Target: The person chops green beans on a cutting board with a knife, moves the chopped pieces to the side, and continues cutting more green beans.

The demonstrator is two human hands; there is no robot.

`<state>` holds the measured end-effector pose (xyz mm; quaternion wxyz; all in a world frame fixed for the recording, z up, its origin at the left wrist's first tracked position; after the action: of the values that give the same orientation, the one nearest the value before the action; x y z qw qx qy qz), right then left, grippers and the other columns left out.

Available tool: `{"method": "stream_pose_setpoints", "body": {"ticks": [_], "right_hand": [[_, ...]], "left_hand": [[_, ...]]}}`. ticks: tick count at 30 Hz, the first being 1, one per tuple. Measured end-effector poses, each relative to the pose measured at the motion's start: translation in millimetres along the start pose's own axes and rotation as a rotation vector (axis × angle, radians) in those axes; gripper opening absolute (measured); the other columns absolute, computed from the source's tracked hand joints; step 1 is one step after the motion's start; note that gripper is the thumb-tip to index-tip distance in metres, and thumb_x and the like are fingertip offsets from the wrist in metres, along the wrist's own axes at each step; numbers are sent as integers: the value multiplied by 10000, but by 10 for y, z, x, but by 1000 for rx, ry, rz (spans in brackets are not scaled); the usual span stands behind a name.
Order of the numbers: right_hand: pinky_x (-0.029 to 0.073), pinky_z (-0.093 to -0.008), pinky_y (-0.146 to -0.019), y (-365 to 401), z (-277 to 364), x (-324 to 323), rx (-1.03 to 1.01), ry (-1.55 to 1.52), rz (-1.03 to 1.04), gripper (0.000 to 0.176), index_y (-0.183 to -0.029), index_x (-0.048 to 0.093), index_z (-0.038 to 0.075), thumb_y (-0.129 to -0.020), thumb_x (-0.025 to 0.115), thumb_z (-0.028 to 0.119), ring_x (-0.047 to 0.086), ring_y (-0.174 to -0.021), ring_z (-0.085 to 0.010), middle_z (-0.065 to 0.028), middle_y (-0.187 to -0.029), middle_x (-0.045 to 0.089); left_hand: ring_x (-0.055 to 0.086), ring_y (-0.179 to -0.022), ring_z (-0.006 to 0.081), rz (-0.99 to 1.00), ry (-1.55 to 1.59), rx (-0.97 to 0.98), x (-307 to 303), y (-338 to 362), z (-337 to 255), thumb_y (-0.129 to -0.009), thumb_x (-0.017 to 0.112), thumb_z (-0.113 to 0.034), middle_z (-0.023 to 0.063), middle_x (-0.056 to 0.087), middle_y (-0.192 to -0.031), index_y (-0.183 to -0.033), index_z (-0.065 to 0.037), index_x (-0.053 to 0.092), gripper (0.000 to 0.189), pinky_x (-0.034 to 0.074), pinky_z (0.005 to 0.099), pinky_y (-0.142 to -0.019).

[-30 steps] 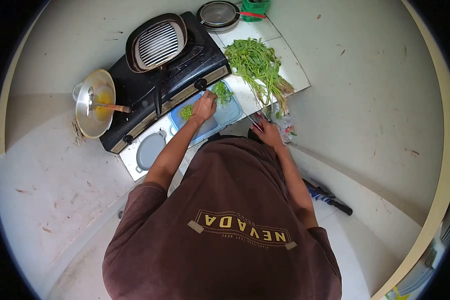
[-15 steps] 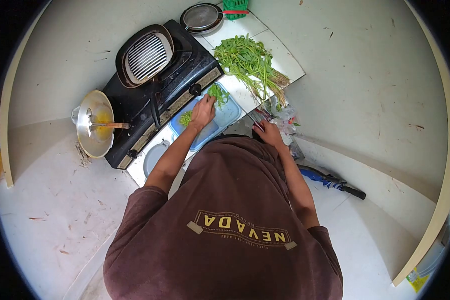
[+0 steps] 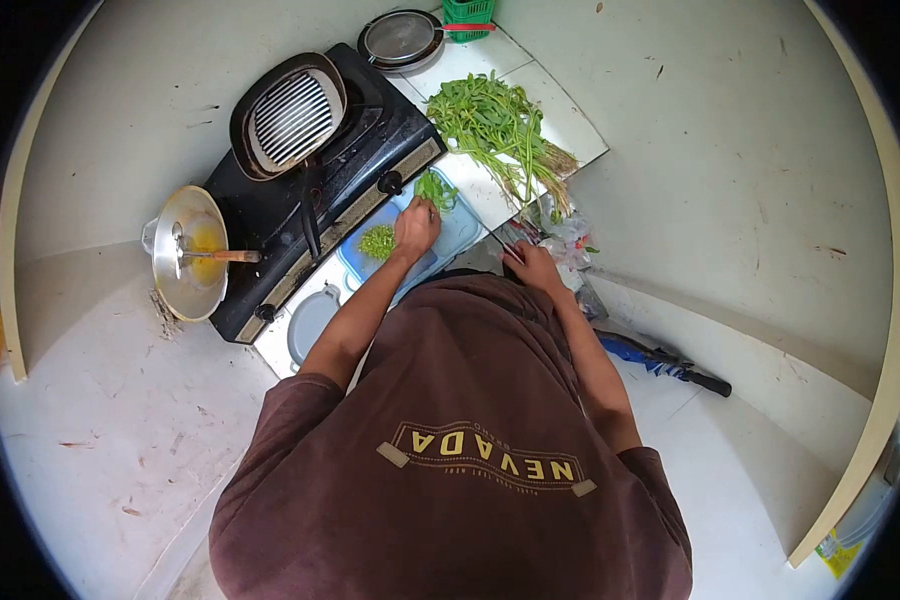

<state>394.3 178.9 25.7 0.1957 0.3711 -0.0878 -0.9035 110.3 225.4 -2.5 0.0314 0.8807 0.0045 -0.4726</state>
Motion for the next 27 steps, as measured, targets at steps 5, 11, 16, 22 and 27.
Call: {"method": "stream_pose_setpoints", "body": {"ticks": [5, 11, 16, 22, 27], "right_hand": [[514, -514, -716, -16, -30, -6, 4, 36, 25, 452, -935, 660, 18, -919, 702, 467, 688, -803, -434, -225, -798, 688], [526, -520, -744, -56, -131, 11, 4, 65, 60, 490, -991, 662, 24, -921, 680, 508, 695, -837, -438, -233, -840, 702], [534, -522, -749, -81, -173, 8, 9, 62, 51, 500, -983, 667, 20, -920, 679, 516, 702, -836, -438, -236, -826, 701], [535, -520, -735, -115, -177, -7, -2, 61, 26, 501, -957, 677, 12, -915, 687, 511, 702, -802, -438, -234, -788, 694], [531, -512, -730, -139, -159, -33, 21, 40, 39, 496, -952, 680, 12, -917, 686, 507, 698, -793, -437, -229, -786, 692]], "left_hand": [[675, -873, 405, 27, 53, 53, -37, 21, -29, -822, 703, -129, 175, 646, -1000, -943, -60, 684, 141, 551, 508, -796], [669, -834, 392, 34, 83, 167, -88, 71, -69, -831, 691, -110, 175, 629, -939, -992, -51, 686, 172, 551, 478, -758], [649, -850, 390, 18, -46, 280, -94, 42, -100, -836, 665, -54, 161, 592, -949, -1049, -67, 677, 214, 531, 502, -756], [623, -985, 294, 50, -149, 444, -106, 53, -118, -850, 599, -38, 105, 581, -994, -1043, -102, 655, 211, 484, 438, -828], [618, -973, 300, 72, -227, 494, -101, 22, -64, -846, 644, -79, 103, 577, -980, -1046, -100, 670, 202, 483, 430, -806]]}}
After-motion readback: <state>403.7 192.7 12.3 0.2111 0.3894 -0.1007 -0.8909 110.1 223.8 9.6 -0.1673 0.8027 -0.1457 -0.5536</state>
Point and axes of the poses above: each hand's wrist, its own y-axis away from the middle knuckle, its own x-axis out of the palm, z = x × y, the point moved 3 cm from there along -y, towards the middle knuckle
